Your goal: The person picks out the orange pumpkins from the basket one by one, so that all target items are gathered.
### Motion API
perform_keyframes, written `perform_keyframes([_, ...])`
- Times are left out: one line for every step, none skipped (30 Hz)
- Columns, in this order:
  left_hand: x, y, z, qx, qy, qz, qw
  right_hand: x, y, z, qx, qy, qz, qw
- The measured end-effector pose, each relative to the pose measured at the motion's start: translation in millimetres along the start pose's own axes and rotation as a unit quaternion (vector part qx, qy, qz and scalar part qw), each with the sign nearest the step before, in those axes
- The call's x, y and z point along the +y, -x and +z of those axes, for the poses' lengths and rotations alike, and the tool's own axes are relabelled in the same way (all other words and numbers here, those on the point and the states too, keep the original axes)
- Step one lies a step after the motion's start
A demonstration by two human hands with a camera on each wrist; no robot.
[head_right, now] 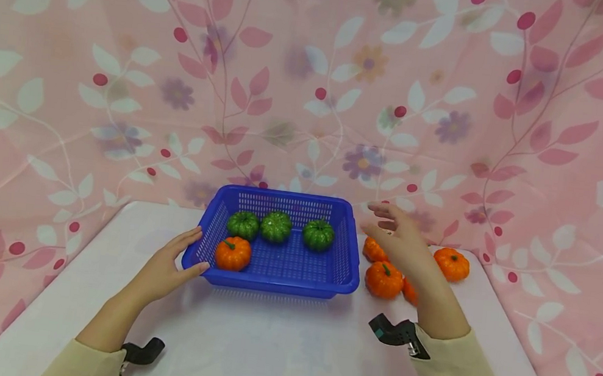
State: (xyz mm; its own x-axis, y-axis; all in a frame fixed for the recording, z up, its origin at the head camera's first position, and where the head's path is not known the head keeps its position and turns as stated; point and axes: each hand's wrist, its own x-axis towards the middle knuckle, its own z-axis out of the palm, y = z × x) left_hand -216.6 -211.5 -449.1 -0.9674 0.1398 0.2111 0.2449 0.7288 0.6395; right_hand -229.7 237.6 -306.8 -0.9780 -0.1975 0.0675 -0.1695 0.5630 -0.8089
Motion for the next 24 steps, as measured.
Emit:
perform_keyframes([-0.2, 0.0, 0.1, 0.0, -0.001, -0.001, 1.0, -5, -2.9, 5, -0.004, -0.004, 0.001, 1.0])
perform_keyframes([-0.5, 0.0, 0.3, 0.0, -0.001, -0.001, 1.0, -8, -5.9, 10, -0.011, -0.016, -0.002, 0.9998])
perform_keyframes([-0.7, 0.0, 0.3, 0.0, -0.001, -0.001, 1.0, -11, -9.2, 15, -0.018, -0.029, -0.004, 0.9994])
perform_keyframes([-1.0, 0.0, 0.4, 0.0, -0.002, -0.001, 1.0, -14, -12.7, 21, -0.024, -0.042, -0.006, 0.9988])
perform_keyframes([-1.1, -0.1, 0.4, 0.0, -0.002, 0.0, 1.0, -16, -16.3, 27, -0.03, -0.048, -0.01, 0.9983])
perform_keyframes([-1.2, -0.2, 0.4, 0.0, -0.002, 0.0, 1.0, -17, -21.0, 34, -0.04, -0.061, -0.019, 0.9971])
perform_keyframes([-1.3, -0.3, 0.4, 0.0, -0.002, 0.001, 1.0, -19, -25.6, 42, -0.047, -0.068, -0.023, 0.9963])
perform_keyframes([-1.4, -0.3, 0.4, 0.0, -0.002, 0.002, 1.0, -20, -30.3, 49, -0.059, -0.08, -0.029, 0.9947])
perform_keyframes([-1.3, -0.4, 0.3, 0.0, -0.001, 0.002, 1.0, -21, -35.4, 58, -0.069, -0.09, -0.034, 0.993])
perform_keyframes([-1.1, -0.3, 0.1, 0.0, 0.0, 0.001, 1.0, -21, -40.9, 66, -0.079, -0.096, -0.039, 0.9915])
perform_keyframes([-0.8, -0.2, 0.0, 0.001, 0.001, 0.001, 1.0, -22, -46.0, 75, -0.091, -0.102, -0.04, 0.9898])
perform_keyframes([-0.7, 0.0, -0.1, 0.001, 0.001, 0.0, 1.0, -23, -51.0, 84, -0.102, -0.112, -0.038, 0.9878])
perform_keyframes([-0.6, 0.1, -0.1, 0.001, 0.001, 0.0, 1.0, -24, -55.2, 92, -0.109, -0.117, -0.034, 0.9866])
perform_keyframes([-0.3, 0.1, -0.2, 0.001, 0.002, 0.0, 1.0, -24, -59.0, 101, -0.116, -0.124, -0.03, 0.9849])
perform_keyframes([-0.2, 0.1, -0.2, 0.0, 0.001, 0.0, 1.0, -25, -62.3, 109, -0.122, -0.127, -0.027, 0.984])
perform_keyframes([-0.1, 0.1, -0.1, -0.001, -0.001, 0.0, 1.0, -26, -64.9, 116, -0.124, -0.127, -0.023, 0.9838])
perform_keyframes([-0.3, 0.1, -0.1, -0.002, -0.002, 0.0, 1.0, -28, -66.8, 123, -0.126, -0.126, -0.016, 0.9839])
perform_keyframes([-0.4, -0.1, -0.1, -0.003, -0.002, 0.0, 1.0, -29, -68.9, 130, -0.127, -0.121, -0.015, 0.9844])
perform_keyframes([-0.6, -0.2, -0.3, -0.004, -0.002, 0.0, 1.0, -30, -70.8, 137, -0.128, -0.116, -0.015, 0.9848])
perform_keyframes([-0.8, -0.4, -0.6, -0.003, -0.002, 0.0, 1.0, -31, -72.5, 143, -0.129, -0.111, -0.016, 0.9853])
perform_keyframes([-1.4, -0.5, -0.8, -0.002, -0.003, 0.001, 1.0, -33, -74.4, 150, -0.13, -0.106, -0.016, 0.9856])
perform_keyframes([-1.8, -1.0, -0.3, -0.002, -0.004, 0.002, 1.0, -33, -75.8, 156, -0.132, -0.101, -0.018, 0.9859])
perform_keyframes([-2.2, -1.4, 0.2, -0.001, -0.005, 0.003, 1.0, -34, -77.7, 163, -0.135, -0.097, -0.018, 0.9859])
perform_keyframes([-2.6, -1.9, 0.8, -0.001, -0.007, 0.005, 1.0, -33, -79.3, 169, -0.138, -0.093, -0.017, 0.986])
